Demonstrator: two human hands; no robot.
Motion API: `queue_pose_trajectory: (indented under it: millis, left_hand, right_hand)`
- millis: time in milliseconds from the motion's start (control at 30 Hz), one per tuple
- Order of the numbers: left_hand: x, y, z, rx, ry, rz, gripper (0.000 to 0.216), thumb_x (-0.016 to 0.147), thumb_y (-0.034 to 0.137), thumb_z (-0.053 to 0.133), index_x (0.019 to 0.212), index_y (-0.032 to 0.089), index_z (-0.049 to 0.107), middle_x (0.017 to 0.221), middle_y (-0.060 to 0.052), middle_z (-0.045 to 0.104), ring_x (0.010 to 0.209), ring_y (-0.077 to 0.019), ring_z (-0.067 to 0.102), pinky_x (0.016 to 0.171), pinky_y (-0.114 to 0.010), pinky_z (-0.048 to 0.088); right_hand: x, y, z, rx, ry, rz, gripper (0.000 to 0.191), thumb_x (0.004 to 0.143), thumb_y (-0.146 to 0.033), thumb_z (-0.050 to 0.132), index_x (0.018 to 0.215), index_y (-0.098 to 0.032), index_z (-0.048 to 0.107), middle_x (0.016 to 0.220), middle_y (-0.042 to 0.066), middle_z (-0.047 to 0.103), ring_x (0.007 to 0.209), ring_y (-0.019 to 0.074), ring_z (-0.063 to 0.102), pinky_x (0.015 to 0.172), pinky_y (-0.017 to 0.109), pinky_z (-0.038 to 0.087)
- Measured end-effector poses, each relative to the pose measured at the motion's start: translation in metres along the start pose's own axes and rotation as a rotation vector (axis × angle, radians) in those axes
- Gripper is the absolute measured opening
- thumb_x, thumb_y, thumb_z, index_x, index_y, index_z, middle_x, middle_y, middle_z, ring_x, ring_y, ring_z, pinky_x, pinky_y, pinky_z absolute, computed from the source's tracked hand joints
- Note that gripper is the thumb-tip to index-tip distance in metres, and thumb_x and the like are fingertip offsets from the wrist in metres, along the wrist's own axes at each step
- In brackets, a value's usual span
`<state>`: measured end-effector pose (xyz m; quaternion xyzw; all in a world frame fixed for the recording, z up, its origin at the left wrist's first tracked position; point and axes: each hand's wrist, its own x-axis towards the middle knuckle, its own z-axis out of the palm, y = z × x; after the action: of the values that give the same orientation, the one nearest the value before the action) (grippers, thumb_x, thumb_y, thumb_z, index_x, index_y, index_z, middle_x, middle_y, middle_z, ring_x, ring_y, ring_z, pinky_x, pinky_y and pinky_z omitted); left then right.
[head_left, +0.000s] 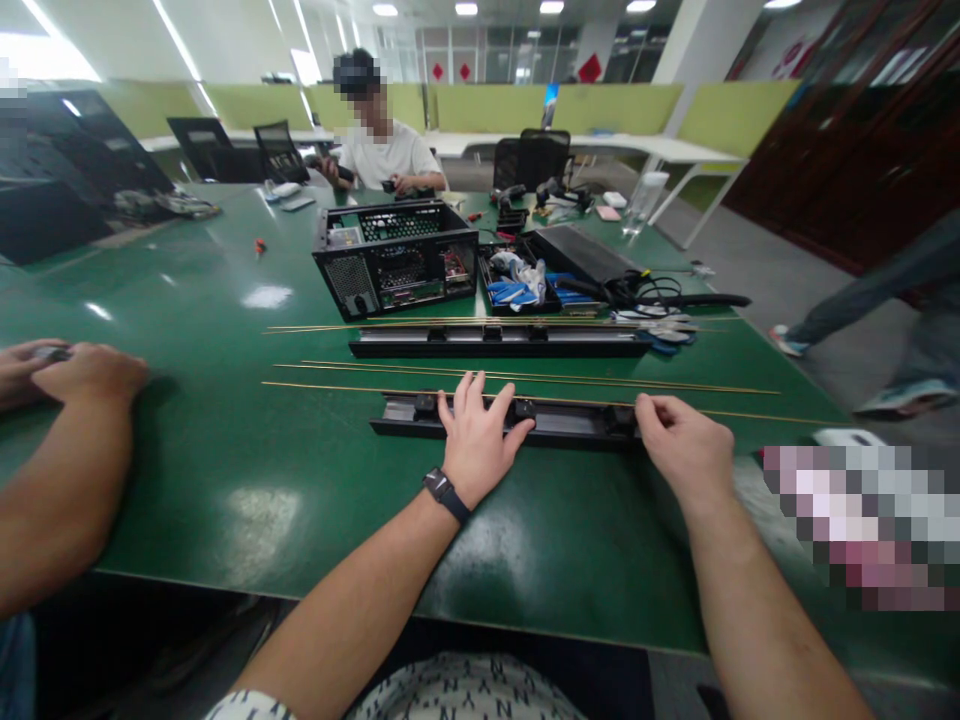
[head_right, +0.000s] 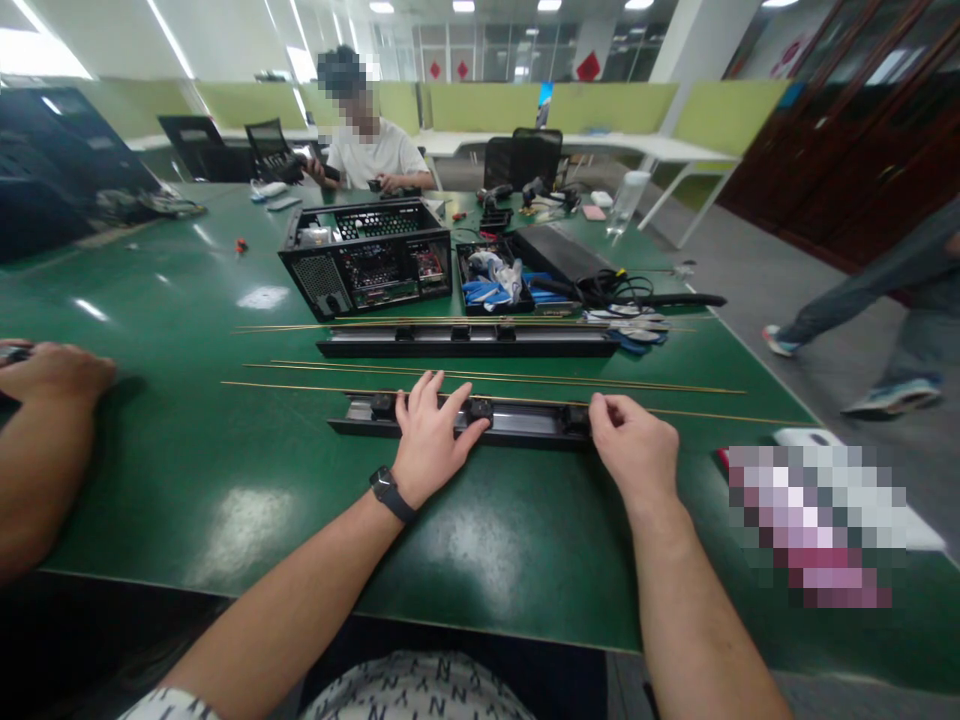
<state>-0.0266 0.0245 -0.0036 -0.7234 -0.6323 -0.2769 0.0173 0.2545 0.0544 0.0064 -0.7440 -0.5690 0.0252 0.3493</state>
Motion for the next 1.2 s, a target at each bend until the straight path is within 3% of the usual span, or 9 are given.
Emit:
queue_pose_trajectory:
  millis: [233,400,700,967,1200]
  left_hand:
    - [0.0,0.0,-0.001,-0.009,-0.003,0.0,0.052,0.102,0.053,0.067,0.148,0.029,0.066,0.167,-0.022,0.05,0.162,-0.0388,0.038,0.126,-0.077,0.03]
    - [0.0,0.0,0.0,-0.01,-0.002,0.001,0.053,0.102,0.053,0.067,0.149,0.029,0.066,0.167,-0.022,0.05,0.162,-0.0386,0.037,0.127,-0.077,0.029]
    - [0.0,0.0,-0.001,-0.016,-0.003,-0.001,0.052,0.102,0.053,0.067,0.149,0.028,0.066,0.168,-0.022,0.048,0.162,-0.0385,0.037,0.127,-0.077,0.029]
    - [0.0,0.0,0.0,-0.005,0.001,-0.005,0.054,0.101,0.055,0.067,0.149,0.029,0.066,0.166,-0.021,0.051,0.162,-0.0394,0.037,0.128,-0.076,0.029]
    - [0.0,0.0,0.0,-0.015,0.004,-0.002,0.054,0.102,0.054,0.068,0.149,0.028,0.066,0.167,-0.022,0.05,0.162,-0.0387,0.038,0.127,-0.077,0.029]
  right_hand:
    - [0.004,0.001,-0.004,-0.089,0.019,0.136,0.039,0.093,-0.055,0.056,0.082,-0.025,0.078,0.073,0.006,0.074,0.074,0.0252,0.067,0.069,0.036,0.041]
    - [0.0,-0.004,-0.003,0.001,-0.012,0.084,0.038,0.091,-0.055,0.059,0.089,-0.026,0.082,0.081,0.006,0.077,0.083,0.0254,0.071,0.076,0.035,0.044]
    - [0.006,0.004,-0.005,-0.128,0.053,0.139,0.039,0.095,-0.053,0.055,0.079,-0.024,0.076,0.071,0.007,0.071,0.071,0.0239,0.062,0.068,0.036,0.039]
    - [0.001,0.002,0.001,0.009,0.02,0.044,0.038,0.092,-0.056,0.061,0.091,-0.024,0.082,0.077,0.005,0.075,0.078,0.0239,0.069,0.073,0.034,0.045]
    - [0.006,0.006,-0.004,-0.158,0.051,0.124,0.04,0.095,-0.054,0.055,0.08,-0.024,0.078,0.069,0.006,0.071,0.071,0.0248,0.064,0.066,0.037,0.037]
